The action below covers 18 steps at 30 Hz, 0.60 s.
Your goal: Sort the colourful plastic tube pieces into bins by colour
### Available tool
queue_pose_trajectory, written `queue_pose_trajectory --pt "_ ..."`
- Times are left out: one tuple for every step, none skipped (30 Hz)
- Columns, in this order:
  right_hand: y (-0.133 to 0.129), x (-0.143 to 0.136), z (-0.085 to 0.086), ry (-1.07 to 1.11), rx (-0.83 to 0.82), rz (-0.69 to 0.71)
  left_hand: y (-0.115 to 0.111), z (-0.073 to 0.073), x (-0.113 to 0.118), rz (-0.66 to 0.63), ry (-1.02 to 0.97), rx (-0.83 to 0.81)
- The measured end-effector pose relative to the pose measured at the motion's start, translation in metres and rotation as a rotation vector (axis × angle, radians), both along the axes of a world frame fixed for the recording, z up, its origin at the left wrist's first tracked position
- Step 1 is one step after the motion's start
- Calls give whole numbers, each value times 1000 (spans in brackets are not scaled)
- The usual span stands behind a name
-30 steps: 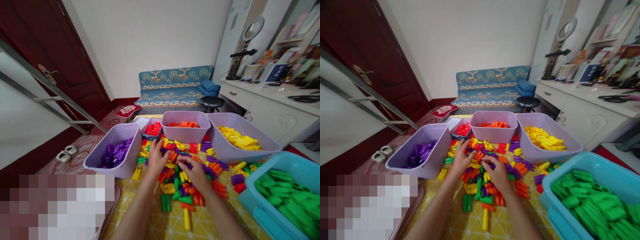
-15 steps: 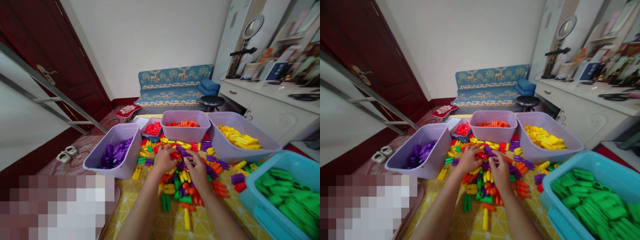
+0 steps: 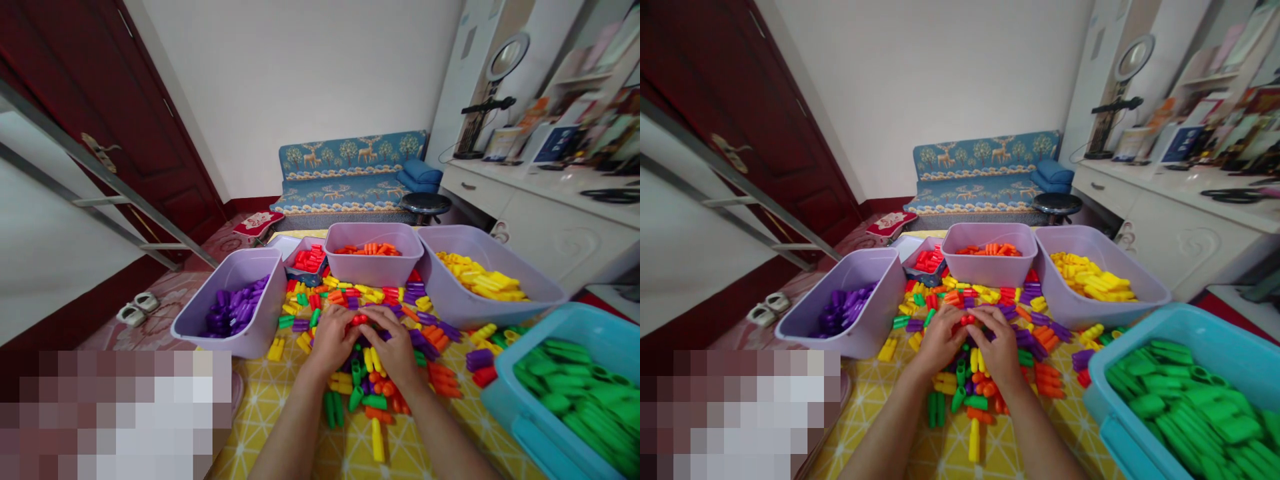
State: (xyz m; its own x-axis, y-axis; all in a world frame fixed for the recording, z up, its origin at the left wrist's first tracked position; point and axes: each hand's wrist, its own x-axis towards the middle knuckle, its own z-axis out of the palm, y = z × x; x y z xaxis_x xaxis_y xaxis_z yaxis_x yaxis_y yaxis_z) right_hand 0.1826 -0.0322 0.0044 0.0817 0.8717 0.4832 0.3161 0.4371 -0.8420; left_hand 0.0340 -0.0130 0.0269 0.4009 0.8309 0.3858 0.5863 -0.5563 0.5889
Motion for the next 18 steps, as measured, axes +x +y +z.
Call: queue_pose_trajectory --pt "0 -1 0 -11 12 -7 0 1 0 -8 14 3" --pt "-1 -1 1 -14 18 -17 0 2 0 -12 25 5" --pt "-1 -1 1 -11 19 -25 -1 2 0 -13 32 8" --pt "-1 -2 1 -1 18 -33 -1 2 0 -13 35 11" --pt "-2 -2 1 15 11 -39 -1 1 0 -13 35 12" --pt "-2 -2 1 37 -6 -43 -1 1 0 -11 32 12" --pt "-2 -2 1 65 -32 -44 -1 0 0 -9 23 11" --pt "-2 -2 2 103 -71 -44 -1 -1 -1 -5 12 10" --pt "-2 -1 2 147 -119 -40 -1 -1 -1 -1 -1 7" --pt "-2 -1 3 196 -170 -32 -1 -1 -1 1 -15 3" --pt "-2 0 3 243 -215 -21 -1 -1 -1 0 -28 -2" --pt "-3 0 4 283 -248 -12 -2 -1 -1 -3 -41 -9" --pt "-3 0 5 313 -269 -5 -2 0 -2 -8 -49 -18" --pt "-3 1 5 332 -278 2 -3 1 -2 -12 -55 -28" --pt "-3 1 6 343 -280 8 -3 1 -2 -13 -62 -37" --pt "-3 1 6 349 -279 12 -4 2 -2 -13 -72 -46" --pt "-2 1 5 352 -279 12 -4 2 -2 -12 -88 -54" --pt "-2 2 5 352 -281 9 -4 2 -1 -8 -115 -58"
